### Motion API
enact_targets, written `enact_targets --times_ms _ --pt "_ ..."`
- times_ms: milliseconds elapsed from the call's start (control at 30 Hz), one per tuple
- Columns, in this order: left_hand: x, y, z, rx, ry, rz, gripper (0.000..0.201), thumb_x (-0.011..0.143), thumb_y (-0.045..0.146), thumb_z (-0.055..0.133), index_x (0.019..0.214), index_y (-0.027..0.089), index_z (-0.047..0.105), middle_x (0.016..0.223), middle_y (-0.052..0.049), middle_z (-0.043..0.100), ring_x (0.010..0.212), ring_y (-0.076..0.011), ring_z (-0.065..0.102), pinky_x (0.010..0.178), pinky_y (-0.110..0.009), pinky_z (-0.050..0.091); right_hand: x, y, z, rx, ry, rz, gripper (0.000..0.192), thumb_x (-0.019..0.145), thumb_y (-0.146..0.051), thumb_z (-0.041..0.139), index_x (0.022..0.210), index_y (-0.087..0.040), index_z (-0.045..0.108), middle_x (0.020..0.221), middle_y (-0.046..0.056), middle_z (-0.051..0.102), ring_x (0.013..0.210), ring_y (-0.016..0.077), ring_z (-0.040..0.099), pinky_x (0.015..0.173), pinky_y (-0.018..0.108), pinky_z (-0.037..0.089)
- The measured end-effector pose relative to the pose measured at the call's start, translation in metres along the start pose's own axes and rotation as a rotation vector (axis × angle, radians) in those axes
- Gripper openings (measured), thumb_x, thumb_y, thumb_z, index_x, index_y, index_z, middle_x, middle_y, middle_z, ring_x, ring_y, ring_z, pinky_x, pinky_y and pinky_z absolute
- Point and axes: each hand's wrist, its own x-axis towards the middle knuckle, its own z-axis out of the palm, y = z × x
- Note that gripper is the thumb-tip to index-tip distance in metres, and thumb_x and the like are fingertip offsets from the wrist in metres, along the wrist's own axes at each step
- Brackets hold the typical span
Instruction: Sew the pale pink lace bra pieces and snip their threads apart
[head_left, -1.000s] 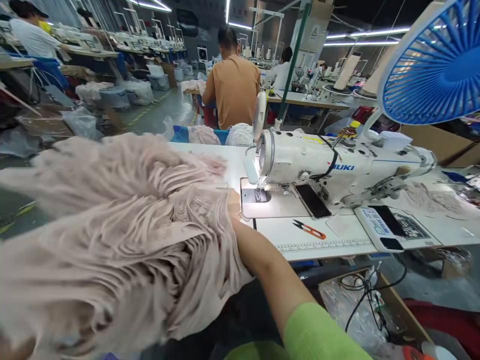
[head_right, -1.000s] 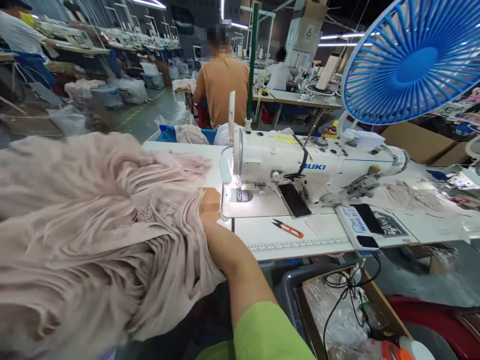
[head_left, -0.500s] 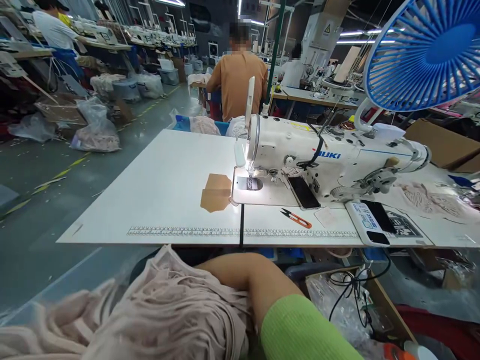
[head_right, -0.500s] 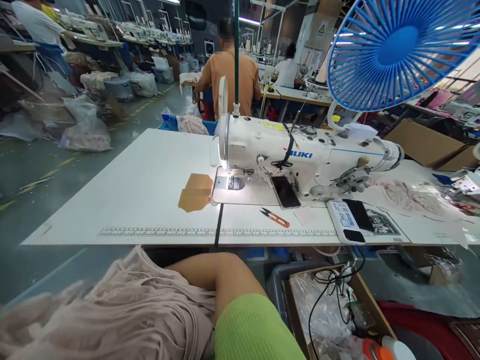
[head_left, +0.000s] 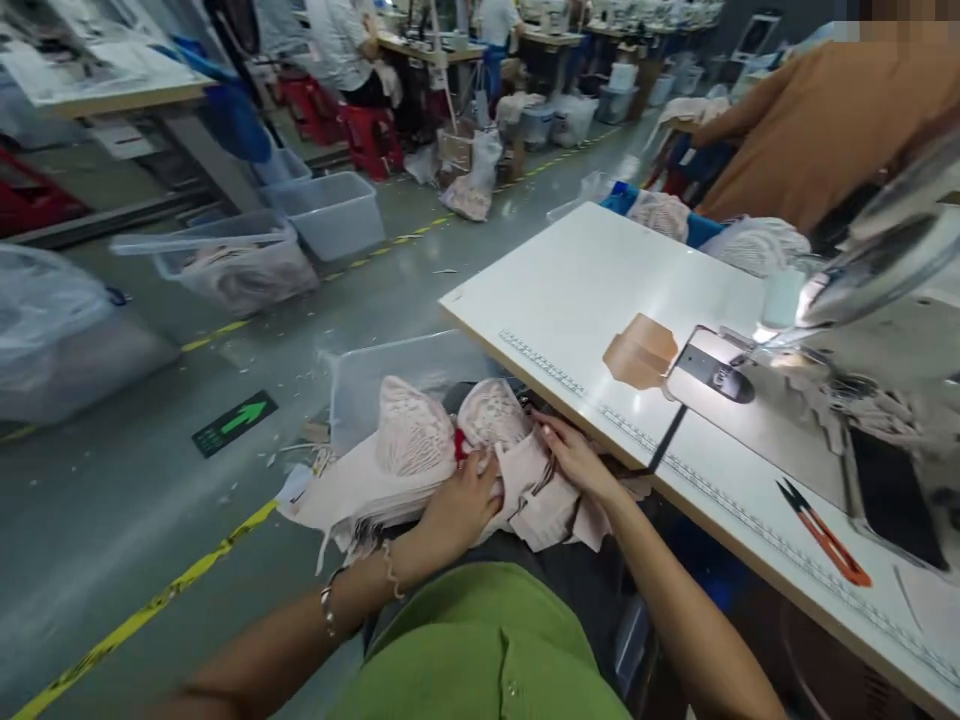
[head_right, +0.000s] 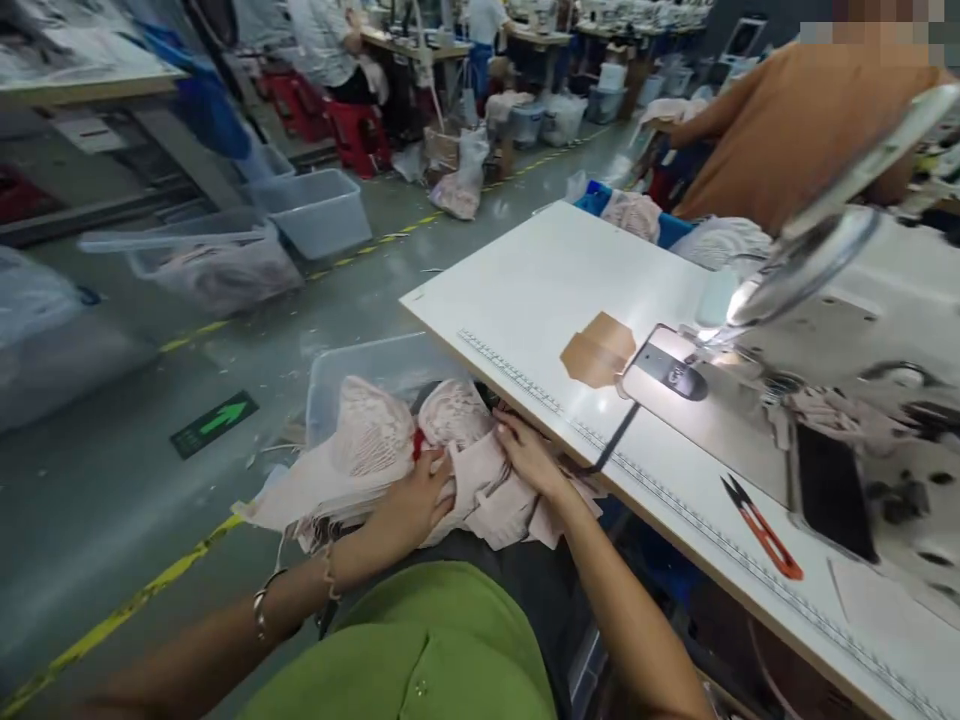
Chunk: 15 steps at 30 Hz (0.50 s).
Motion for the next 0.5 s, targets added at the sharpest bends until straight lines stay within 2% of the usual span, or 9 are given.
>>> enact_targets --times_ms 67,133,200,300,367,433,500 --pt "-0.003 0.010 0.005 0.050 -0.004 0.071 0.051 0.089 0.020 0.053 0.138 0.016 0.041 0.146 -0.024 0.039 0.113 -0.0341 0.060 0.085 -0.046 0.054 -0.007 -0.016 0.005 -0.079 0.047 -0.115 0.034 0.096 -0.035 0.045 0.125 -0.024 0.060 0.129 0.010 0.062 0.123 0.0250 0.054 0.106 0.046 0.042" --pt "-0.008 0.017 0.010 0.061 -0.014 0.177 0.042 0.092 0.020 0.049 0.134 0.016 0.046 0.148 -0.025 0.037 0.112 -0.0344 0.060 0.086 -0.047 0.053 -0.009 -0.034 0.015 -0.139 0.061 -0.233 0.028 0.096 -0.027 0.044 0.117 -0.024 0.064 0.118 0.009 0.066 0.116 0.0234 0.058 0.103 0.045 0.045" --pt "-0.014 0.022 0.012 0.032 -0.035 0.292 0.034 0.094 0.019 0.044 0.127 0.015 0.051 0.138 -0.023 0.047 0.109 -0.0333 0.060 0.087 -0.048 0.052 -0.005 -0.050 0.030 -0.187 -0.078 -0.332 0.023 0.095 -0.019 0.046 0.105 -0.024 0.067 0.102 0.007 0.069 0.102 0.0211 0.062 0.094 0.040 0.049" --pt "-0.022 0.026 0.005 -0.080 -0.056 0.470 0.031 0.096 0.016 0.041 0.123 0.014 0.055 0.120 -0.016 0.062 0.104 -0.0279 0.062 0.089 -0.042 0.051 0.005 -0.060 0.056 -0.350 -0.332 -0.400 0.012 0.089 -0.017 0.059 0.098 -0.021 0.066 0.101 0.008 0.066 0.094 0.0213 0.062 0.085 0.037 0.051" --pt "-0.027 0.020 -0.007 -0.198 -0.033 0.559 0.030 0.096 0.017 0.042 0.122 0.017 0.057 0.116 -0.011 0.065 0.101 -0.0239 0.063 0.088 -0.036 0.051 0.012 -0.058 0.069 -0.421 -0.352 -0.363 0.006 0.087 -0.017 0.062 0.091 -0.019 0.065 0.098 0.008 0.064 0.089 0.0209 0.061 0.080 0.035 0.050" --pt "-0.027 0.004 -0.022 -0.326 0.046 0.516 0.027 0.097 0.020 0.042 0.115 0.019 0.061 0.108 -0.007 0.069 0.093 -0.0203 0.065 0.082 -0.032 0.051 0.016 -0.053 0.076 -0.378 -0.271 -0.281 0.009 0.087 -0.014 0.059 0.081 -0.019 0.063 0.090 0.007 0.063 0.083 0.0197 0.061 0.076 0.033 0.050" --pt "-0.019 -0.021 -0.038 -0.416 0.183 0.320 0.026 0.098 0.023 0.039 0.098 0.018 0.065 0.091 -0.005 0.071 0.081 -0.0176 0.065 0.075 -0.030 0.050 0.018 -0.051 0.078 -0.317 -0.186 -0.218 0.013 0.086 -0.012 0.056 0.076 -0.020 0.060 0.085 0.006 0.063 0.081 0.0196 0.061 0.074 0.032 0.049"
